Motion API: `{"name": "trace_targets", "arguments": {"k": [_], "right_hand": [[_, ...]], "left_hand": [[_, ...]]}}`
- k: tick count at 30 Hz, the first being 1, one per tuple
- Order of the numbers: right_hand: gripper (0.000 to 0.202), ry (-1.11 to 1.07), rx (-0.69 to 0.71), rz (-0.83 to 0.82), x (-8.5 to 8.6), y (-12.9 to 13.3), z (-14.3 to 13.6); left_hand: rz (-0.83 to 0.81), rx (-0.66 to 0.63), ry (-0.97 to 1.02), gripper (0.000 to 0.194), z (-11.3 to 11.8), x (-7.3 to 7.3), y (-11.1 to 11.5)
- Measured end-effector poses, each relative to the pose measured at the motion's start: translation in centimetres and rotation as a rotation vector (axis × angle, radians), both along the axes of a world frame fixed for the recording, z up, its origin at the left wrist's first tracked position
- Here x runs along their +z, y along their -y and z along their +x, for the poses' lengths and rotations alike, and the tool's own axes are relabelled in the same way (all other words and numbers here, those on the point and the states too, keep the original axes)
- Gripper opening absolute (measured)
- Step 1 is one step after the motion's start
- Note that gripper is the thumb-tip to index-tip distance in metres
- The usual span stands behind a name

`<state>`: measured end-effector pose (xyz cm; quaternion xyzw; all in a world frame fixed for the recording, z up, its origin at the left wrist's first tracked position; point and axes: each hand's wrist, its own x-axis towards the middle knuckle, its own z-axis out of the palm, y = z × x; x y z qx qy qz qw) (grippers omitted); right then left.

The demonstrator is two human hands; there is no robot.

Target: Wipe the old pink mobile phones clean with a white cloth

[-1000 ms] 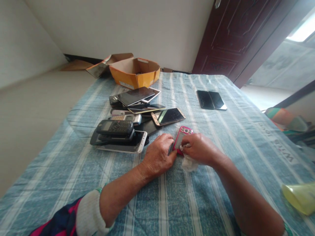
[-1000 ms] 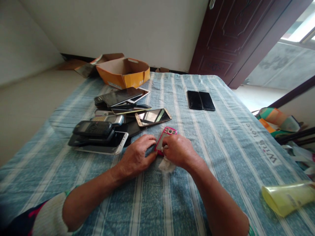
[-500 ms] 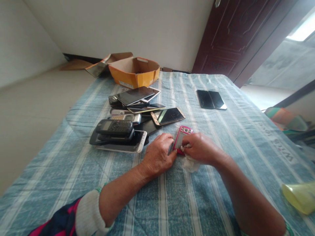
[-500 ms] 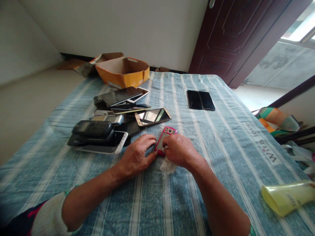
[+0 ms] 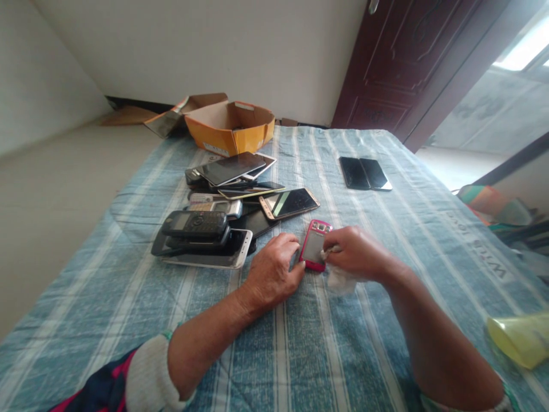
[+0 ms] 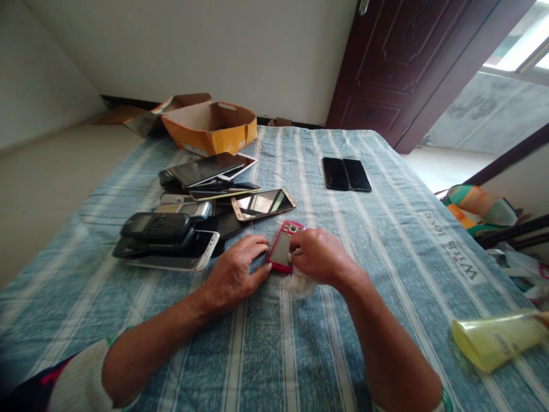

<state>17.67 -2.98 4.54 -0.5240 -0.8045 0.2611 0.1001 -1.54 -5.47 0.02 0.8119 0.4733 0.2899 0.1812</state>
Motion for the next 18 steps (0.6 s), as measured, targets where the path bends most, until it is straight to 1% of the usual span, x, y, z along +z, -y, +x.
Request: {"name": "trace_targets", "arguments": {"k": [1,3,6,9,12,15,18], "right_hand": [[0.019,-0.059,0.002,-0.025,0.1,-0.2,0.6],[0.017,-0.126,-0.049,-0.067,0.2,-0.6,1.6],[0.013,-0.18,-0.072,-0.114,-0.1,-0.9,2.2],[0.012,-0.222,-0.003,-0.133,-0.8,-0.8,1.4],[0.013,-0.192,0.048,-0.099,-1.4,-0.5,0.2],[0.012,-0.125,0.034,-0.06,-1.6,-0.1,-0.6],[0.011,-0.062,0.003,-0.043,-1.4,0.2,-1.1]], "left_hand": [[-0.004,0.0,-0.006,0.009,0.0,0.0,0.0],[-0.007,0.0,-0.013,0.009,0.0,0.1,0.1],[-0.002,0.003,-0.004,0.009,-0.1,0.0,0.1],[0.001,0.003,0.01,0.011,-0.1,-0.2,0.0],[0.001,-0.003,0.021,0.012,-0.1,-0.3,0.0],[-0.01,0.0,0.029,0.012,-0.1,-0.2,0.0],[-0.023,0.003,0.025,0.011,-0.1,-0.1,0.0]]}}
